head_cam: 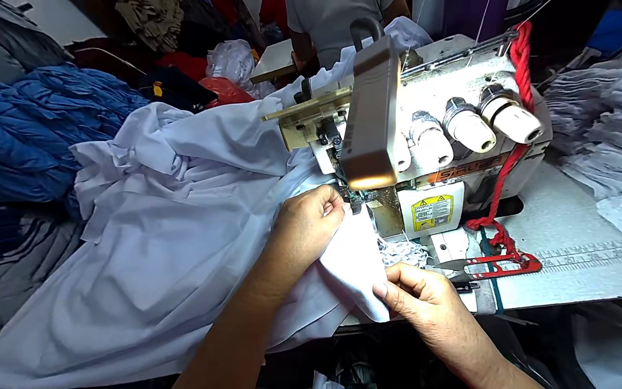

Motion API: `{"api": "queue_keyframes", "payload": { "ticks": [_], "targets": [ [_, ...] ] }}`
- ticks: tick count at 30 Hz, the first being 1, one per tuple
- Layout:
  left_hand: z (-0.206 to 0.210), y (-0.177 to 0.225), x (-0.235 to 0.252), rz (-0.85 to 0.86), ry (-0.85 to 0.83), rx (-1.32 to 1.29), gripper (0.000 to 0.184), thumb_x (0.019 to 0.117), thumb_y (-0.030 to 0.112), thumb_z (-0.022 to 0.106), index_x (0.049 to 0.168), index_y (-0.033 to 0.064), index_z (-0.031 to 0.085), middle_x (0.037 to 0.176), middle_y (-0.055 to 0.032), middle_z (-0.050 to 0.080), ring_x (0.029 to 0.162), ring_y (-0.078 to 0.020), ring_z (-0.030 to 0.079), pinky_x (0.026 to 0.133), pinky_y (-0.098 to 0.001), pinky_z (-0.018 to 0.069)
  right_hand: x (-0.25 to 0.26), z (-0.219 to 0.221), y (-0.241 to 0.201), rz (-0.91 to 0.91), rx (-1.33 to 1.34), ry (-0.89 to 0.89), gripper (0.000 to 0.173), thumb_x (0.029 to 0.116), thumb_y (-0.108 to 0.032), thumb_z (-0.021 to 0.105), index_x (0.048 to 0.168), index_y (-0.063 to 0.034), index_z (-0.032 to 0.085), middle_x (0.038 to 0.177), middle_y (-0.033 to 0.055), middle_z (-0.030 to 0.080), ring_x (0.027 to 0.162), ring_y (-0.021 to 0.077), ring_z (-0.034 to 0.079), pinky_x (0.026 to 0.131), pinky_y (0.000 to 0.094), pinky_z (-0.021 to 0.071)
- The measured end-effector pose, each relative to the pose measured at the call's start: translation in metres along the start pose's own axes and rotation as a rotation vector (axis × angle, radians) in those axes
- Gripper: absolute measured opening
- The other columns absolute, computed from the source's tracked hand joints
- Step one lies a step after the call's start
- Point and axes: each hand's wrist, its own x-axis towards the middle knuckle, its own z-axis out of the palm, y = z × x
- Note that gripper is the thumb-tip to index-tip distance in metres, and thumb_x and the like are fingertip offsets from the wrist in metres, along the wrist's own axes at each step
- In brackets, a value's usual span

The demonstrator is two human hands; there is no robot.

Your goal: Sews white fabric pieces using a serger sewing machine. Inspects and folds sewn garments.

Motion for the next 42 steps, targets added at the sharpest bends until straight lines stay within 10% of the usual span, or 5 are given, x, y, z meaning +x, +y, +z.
{"api": "queue_keyframes", "payload": {
  "ticks": [6, 13, 19, 28, 42],
  "targets": [
    [0.007, -0.005, -0.007, 0.103, 0.097, 0.041, 0.008, 0.0952, 0.007, 0.067, 0.088, 0.0032, 0.068, 0.074, -0.0056, 0.059, 0.067, -0.0159, 0.054, 0.063, -0.0356, 0.0435, -0.003, 0.001, 0.002, -0.054, -0.136, 0.064, 0.019, 0.0945, -0.027, 0.067, 0.087, -0.0116, 0.076, 0.090, -0.0060, 0.067, 0.086, -0.0050, 0.062, 0.075, 0.0108, 0.0502],
    [0.014, -0.017, -0.065, 0.440, 0.331, 0.129, 0.027, 0.1006, 0.025, 0.057, 0.110, 0.0067, 0.074, 0.128, -0.0190, 0.066, 0.126, -0.0336, 0.059, 0.102, -0.0516, 0.0462, -0.017, 0.003, 0.001, -0.093, 0.008, 0.062, 0.016, 0.0970, -0.017, 0.065, 0.094, -0.0046, 0.074, 0.092, -0.0017, 0.072, 0.084, -0.0026, 0.067, 0.076, 0.0135, 0.0559],
    [0.050, -0.021, -0.119, 0.596, 0.348, -0.059, 0.029, 0.1081, 0.040, 0.048, 0.109, 0.0167, 0.065, 0.113, 0.0003, 0.068, 0.117, -0.0116, 0.061, 0.105, -0.0279, 0.0442, -0.026, 0.004, -0.003, -0.025, 0.201, 0.040, 0.009, 0.0978, -0.006, 0.062, 0.105, -0.0037, 0.067, 0.083, -0.0052, 0.072, 0.074, 0.0029, 0.071, 0.071, 0.0206, 0.0610],
    [0.050, -0.013, -0.117, 0.586, 0.398, -0.093, 0.028, 0.1075, 0.039, 0.050, 0.106, 0.0162, 0.065, 0.107, 0.0009, 0.068, 0.113, -0.0099, 0.062, 0.103, -0.0267, 0.0448, -0.034, 0.001, -0.009, -0.216, -0.038, 0.024, 0.032, 0.1014, -0.004, 0.055, 0.131, 0.0086, 0.054, 0.101, 0.0028, 0.078, 0.089, 0.0038, 0.074, 0.084, 0.0219, 0.0610],
    [0.044, -0.006, -0.109, 0.671, 0.408, -0.102, 0.016, 0.1058, 0.026, 0.056, 0.098, 0.0151, 0.066, 0.095, 0.0020, 0.067, 0.099, -0.0077, 0.063, 0.100, -0.0245, 0.0445, -0.033, -0.002, -0.002, -0.412, -0.313, 0.003, 0.028, 0.0985, -0.005, 0.059, 0.124, 0.0062, 0.063, 0.094, 0.0083, 0.076, 0.083, 0.0010, 0.070, 0.079, 0.0139, 0.0554]
  ]
}}
